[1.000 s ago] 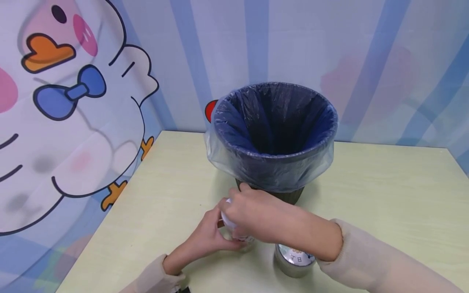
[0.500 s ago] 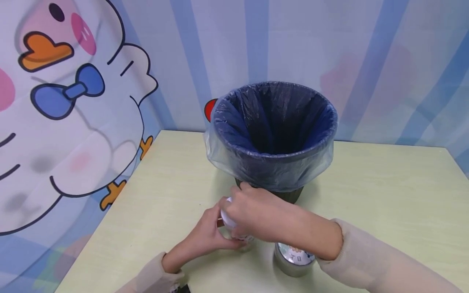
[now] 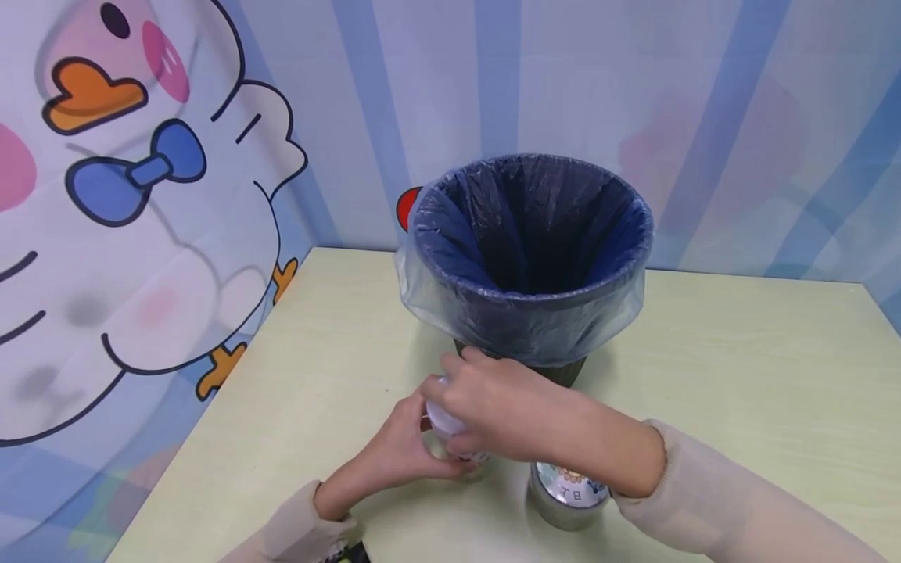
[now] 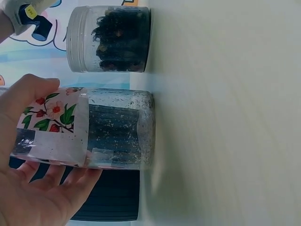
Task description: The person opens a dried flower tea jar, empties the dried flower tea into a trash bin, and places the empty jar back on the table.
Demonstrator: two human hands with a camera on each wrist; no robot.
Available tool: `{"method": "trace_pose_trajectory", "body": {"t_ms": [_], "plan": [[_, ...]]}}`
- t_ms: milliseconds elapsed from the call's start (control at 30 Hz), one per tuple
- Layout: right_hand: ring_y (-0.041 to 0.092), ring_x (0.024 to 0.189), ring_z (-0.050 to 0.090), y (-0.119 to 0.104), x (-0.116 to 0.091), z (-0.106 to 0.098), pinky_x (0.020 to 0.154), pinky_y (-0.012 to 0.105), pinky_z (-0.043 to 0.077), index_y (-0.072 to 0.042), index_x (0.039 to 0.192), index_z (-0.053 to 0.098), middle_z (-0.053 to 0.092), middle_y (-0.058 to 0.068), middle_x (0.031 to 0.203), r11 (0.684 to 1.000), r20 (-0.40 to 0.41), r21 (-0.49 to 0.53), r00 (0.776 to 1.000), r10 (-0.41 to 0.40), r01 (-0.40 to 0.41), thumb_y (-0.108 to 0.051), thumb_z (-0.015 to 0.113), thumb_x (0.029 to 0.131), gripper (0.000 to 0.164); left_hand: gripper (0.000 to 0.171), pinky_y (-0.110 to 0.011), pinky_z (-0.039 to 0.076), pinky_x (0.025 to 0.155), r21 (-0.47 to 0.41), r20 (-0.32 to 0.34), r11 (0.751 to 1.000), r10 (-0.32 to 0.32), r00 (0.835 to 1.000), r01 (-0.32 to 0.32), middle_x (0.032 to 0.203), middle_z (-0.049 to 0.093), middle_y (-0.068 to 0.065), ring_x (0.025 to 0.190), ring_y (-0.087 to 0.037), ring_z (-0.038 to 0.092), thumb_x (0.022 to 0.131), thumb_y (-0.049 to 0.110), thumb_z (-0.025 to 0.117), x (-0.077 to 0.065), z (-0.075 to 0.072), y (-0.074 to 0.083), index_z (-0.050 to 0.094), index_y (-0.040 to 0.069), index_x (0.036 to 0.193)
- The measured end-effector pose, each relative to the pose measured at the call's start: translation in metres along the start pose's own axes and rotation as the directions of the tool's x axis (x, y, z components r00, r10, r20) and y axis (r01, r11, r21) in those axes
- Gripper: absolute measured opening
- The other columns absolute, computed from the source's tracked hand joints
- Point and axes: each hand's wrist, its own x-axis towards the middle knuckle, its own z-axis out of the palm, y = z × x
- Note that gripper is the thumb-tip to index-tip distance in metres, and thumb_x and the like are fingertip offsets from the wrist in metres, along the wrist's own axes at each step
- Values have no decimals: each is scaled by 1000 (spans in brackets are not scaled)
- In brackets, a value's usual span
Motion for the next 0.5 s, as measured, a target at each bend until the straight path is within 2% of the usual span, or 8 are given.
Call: {"method": "trace_pose_trajectory", "body": {"t_ms": [200, 300, 500], "plan": [[18, 91, 55, 1, 0, 1, 69, 29, 55, -15, 126, 63, 58, 4, 107, 999, 38, 27, 999, 31, -32, -36, 81, 83, 51, 82, -37, 50, 95, 12, 9, 1000, 8, 1000, -8, 127, 55, 9, 115, -12, 56, 73, 19, 89, 0, 1, -1, 41, 31, 138], [18, 92, 55, 1, 0, 2, 69, 29, 55, -15, 126, 63, 58, 4, 108, 999, 27, 24, 999, 24, -25, -36, 81, 83, 51, 82, -38, 50, 96, 21, 10, 1000, 16, 1000, -17, 127, 56, 10, 115, -12, 56, 74, 20, 88, -1, 1, -2, 40, 32, 139], [20, 96, 57, 2, -1, 4, 75, 34, 55, -14, 129, 61, 59, 5, 115, 999, -23, -47, 999, -22, 21, -41, 81, 82, 57, 82, -36, 50, 96, 52, 40, 999, 5, 999, -7, 127, 55, 6, 116, -11, 55, 75, 22, 86, -2, 0, -2, 40, 22, 142]]}}
